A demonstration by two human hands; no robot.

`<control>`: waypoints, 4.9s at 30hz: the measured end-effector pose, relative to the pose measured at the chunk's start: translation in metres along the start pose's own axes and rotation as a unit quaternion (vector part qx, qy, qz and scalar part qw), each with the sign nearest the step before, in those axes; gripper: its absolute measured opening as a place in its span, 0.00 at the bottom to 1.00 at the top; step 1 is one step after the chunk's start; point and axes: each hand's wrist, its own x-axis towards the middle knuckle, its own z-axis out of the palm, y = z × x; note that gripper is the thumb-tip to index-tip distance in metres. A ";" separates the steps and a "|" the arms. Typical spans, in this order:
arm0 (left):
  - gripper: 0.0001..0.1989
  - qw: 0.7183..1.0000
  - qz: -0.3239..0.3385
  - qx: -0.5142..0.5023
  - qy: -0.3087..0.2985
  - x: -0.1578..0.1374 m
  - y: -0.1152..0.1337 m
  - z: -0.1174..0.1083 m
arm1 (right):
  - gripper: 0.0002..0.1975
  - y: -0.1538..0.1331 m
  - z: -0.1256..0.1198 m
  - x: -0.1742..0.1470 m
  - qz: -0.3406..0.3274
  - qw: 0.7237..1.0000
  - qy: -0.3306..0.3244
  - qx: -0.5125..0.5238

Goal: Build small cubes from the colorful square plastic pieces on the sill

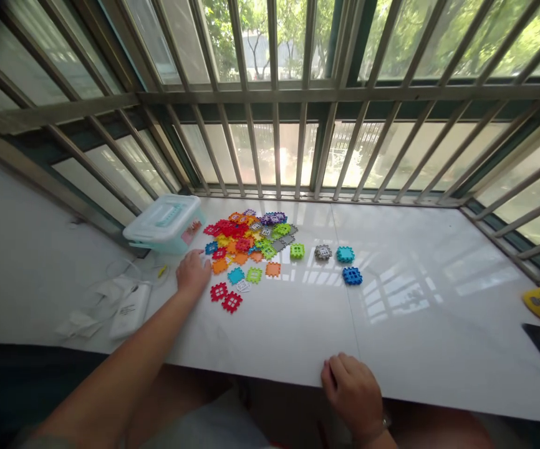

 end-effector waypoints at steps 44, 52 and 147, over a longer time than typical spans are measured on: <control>0.17 0.852 0.411 -0.288 -0.151 -0.146 0.187 0.028 | 0.15 0.000 0.008 -0.003 0.030 0.999 -0.001 0.026; 0.19 0.947 0.238 -0.177 -0.125 -0.138 0.051 -0.027 | 0.17 0.012 0.014 0.030 0.085 0.993 -0.058 0.060; 0.21 0.972 0.211 -0.102 -0.014 -0.094 0.037 0.008 | 0.11 -0.039 0.018 0.008 -0.003 0.996 -0.024 0.081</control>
